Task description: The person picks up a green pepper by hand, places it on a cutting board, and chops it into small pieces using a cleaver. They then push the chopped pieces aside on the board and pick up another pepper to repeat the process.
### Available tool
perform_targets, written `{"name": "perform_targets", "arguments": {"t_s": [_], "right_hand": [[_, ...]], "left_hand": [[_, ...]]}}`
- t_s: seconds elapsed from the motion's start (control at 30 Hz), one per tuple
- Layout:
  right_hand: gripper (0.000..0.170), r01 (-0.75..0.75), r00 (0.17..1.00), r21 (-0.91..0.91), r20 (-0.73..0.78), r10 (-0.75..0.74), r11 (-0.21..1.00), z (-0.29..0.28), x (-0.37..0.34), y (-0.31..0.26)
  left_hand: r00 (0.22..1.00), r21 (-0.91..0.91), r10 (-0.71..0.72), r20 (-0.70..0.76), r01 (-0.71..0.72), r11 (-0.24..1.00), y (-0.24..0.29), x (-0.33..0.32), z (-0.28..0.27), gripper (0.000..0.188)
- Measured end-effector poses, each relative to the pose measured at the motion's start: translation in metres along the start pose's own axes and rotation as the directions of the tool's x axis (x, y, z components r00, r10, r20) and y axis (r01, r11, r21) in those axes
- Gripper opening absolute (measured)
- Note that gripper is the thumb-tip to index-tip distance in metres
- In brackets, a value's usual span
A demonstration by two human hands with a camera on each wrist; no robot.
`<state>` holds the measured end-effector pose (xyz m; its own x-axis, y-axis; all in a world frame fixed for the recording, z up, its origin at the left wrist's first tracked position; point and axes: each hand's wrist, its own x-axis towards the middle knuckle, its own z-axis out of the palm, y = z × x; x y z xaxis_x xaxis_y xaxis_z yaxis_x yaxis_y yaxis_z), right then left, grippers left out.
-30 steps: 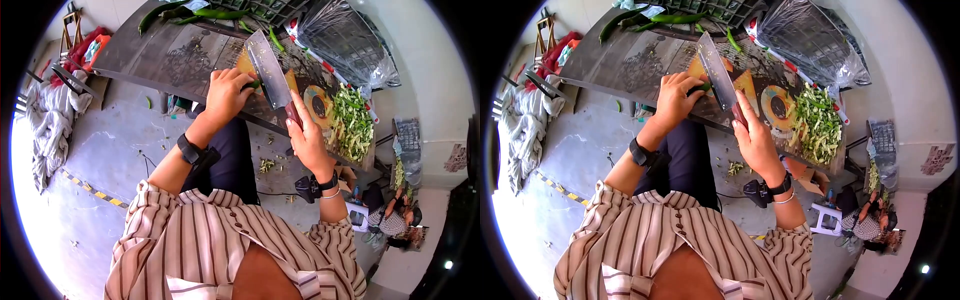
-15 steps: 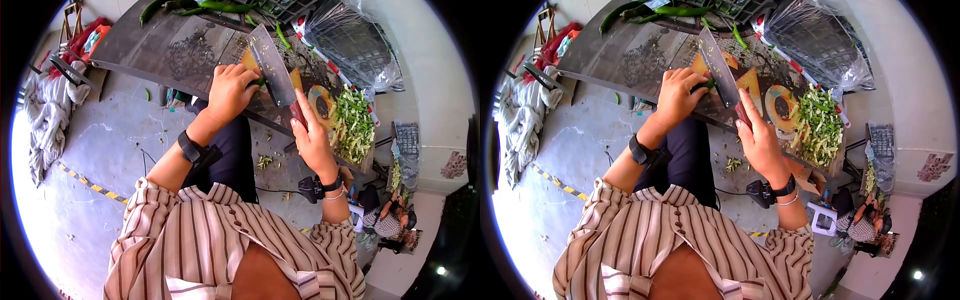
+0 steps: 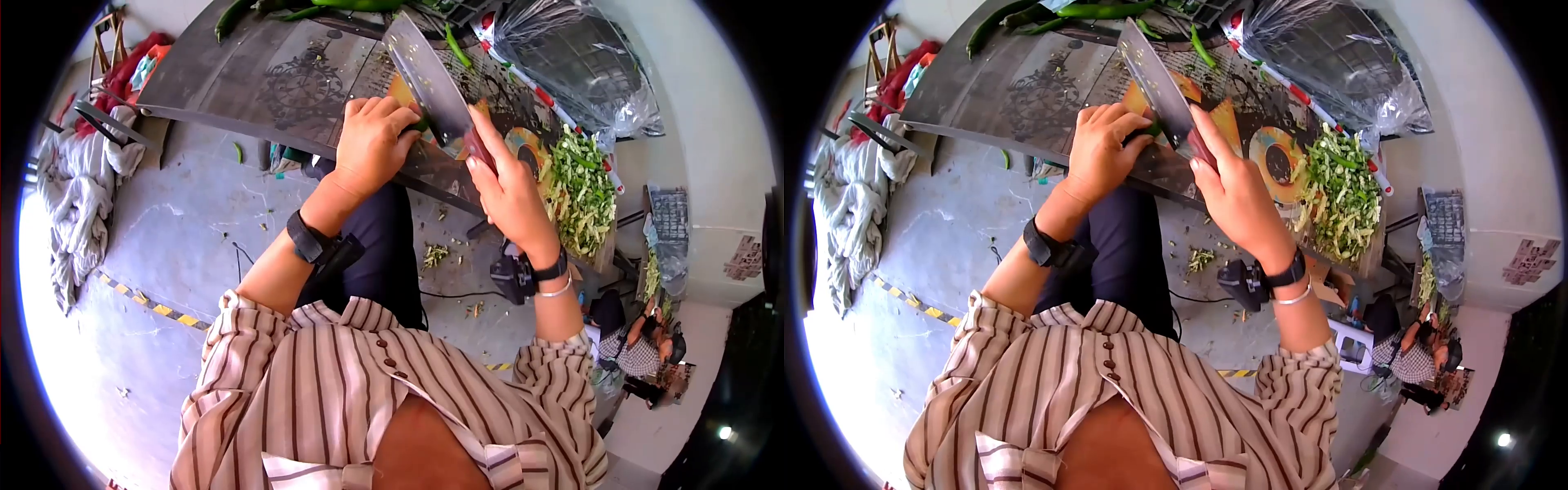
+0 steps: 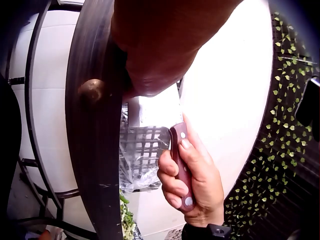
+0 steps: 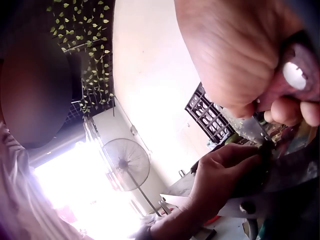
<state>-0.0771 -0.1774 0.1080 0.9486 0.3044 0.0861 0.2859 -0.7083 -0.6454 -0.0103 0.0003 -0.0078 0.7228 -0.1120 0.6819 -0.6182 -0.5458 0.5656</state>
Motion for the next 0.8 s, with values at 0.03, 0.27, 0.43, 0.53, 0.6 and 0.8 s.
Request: {"name": "perform_targets", "arguments": {"t_s": [0.03,0.27,0.43,0.53,0.6,0.8], "right_hand": [[0.058,0.001,1.000,0.007,0.004,-0.001,1.000,0.001,0.004,0.003],[0.058,-0.193,0.978,0.017,0.086,0.191,0.981,-0.017,-0.014,-0.006],[0.060,-0.321,0.945,0.163,0.114,0.305,0.933,-0.015,-0.022,-0.012],[0.059,-0.213,0.976,0.147,0.070,0.205,0.966,-0.010,-0.006,-0.005],[0.059,-0.224,0.971,0.139,0.115,0.209,0.965,-0.012,-0.001,-0.006],[0.057,-0.221,0.973,0.109,0.092,0.212,0.969,-0.015,-0.024,-0.008]], "left_hand": [[1.000,0.005,-0.004,-0.010,0.004,1.000,-0.001,0.000,0.000,0.017],[1.000,-0.022,-0.009,-0.024,0.009,1.000,-0.001,-0.003,0.003,0.016],[1.000,-0.015,0.001,-0.017,-0.001,1.000,0.000,0.000,0.001,0.017],[1.000,-0.022,0.006,-0.026,-0.006,1.000,-0.003,0.000,0.002,0.017],[1.000,-0.024,0.006,-0.025,-0.006,1.000,-0.003,0.001,0.004,0.017],[1.000,-0.015,-0.005,-0.010,0.004,1.000,0.000,-0.002,0.000,0.017]]}}
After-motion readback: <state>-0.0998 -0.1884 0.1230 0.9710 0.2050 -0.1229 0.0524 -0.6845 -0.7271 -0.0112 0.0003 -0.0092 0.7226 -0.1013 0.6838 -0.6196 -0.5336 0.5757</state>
